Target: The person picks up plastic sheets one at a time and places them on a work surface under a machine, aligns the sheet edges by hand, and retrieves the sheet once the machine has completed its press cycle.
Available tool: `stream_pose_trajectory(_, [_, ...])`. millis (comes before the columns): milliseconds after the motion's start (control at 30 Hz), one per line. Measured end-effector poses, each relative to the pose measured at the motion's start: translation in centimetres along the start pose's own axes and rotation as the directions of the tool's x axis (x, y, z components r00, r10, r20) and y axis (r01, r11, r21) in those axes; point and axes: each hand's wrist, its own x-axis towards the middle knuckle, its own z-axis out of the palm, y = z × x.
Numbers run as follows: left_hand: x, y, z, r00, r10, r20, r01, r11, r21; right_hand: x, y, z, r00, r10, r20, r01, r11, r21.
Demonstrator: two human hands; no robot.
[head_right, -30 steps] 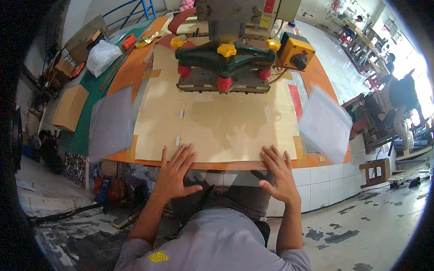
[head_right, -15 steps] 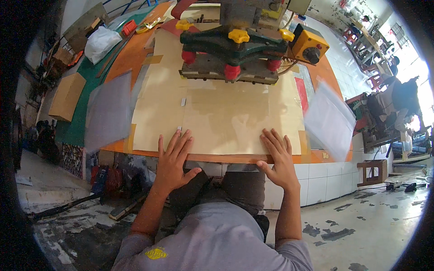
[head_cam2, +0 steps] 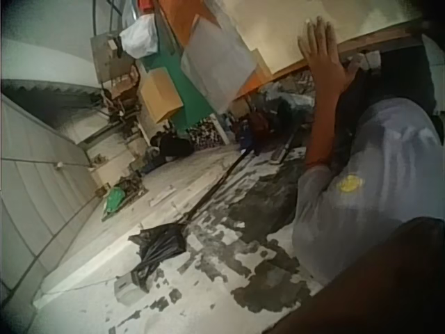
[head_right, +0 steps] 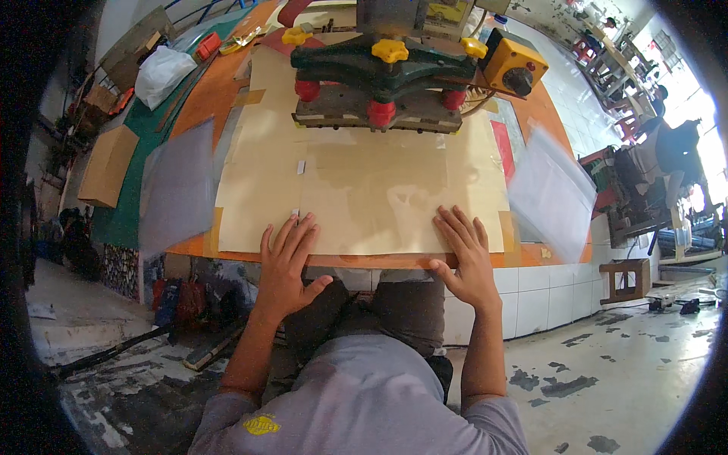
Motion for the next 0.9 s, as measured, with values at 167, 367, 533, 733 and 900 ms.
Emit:
stream_pose_trajectory(167, [0.0,-0.4,0.1,1.000,-0.028,-0.005,0.027,0.999,-0.025,0.1,0.0,0.1,1.000,-0.001,-0.001,0.001,1.000,0.002])
stream_pose_trajectory(367, [0.0,-0.8,0.7,0.998,-0.003,-0.055,0.000,0.998,-0.058,0.1,-0.1,-0.1,1.000,0.004,-0.007,-0.004,1.000,-0.013])
stream_pose_trajectory(533, [0.0,-0.9,1.0,0.996,0.006,-0.089,-0.010,0.999,-0.039,0.2,-0.2,-0.2,1.000,-0.006,-0.019,0.005,1.000,-0.027])
stream_pose_trajectory(733, [-0.1,-0.8,1.1,0.995,-0.002,-0.095,-0.001,1.000,-0.032,0.0,-0.3,0.0,1.000,-0.003,-0.027,0.002,0.999,-0.039])
stream_pose_trajectory(900, [-1.0,-1.2,1.1,0.995,-0.010,-0.096,0.006,0.999,-0.034,-0.6,-0.5,1.0,0.991,-0.032,-0.127,0.019,0.994,-0.104])
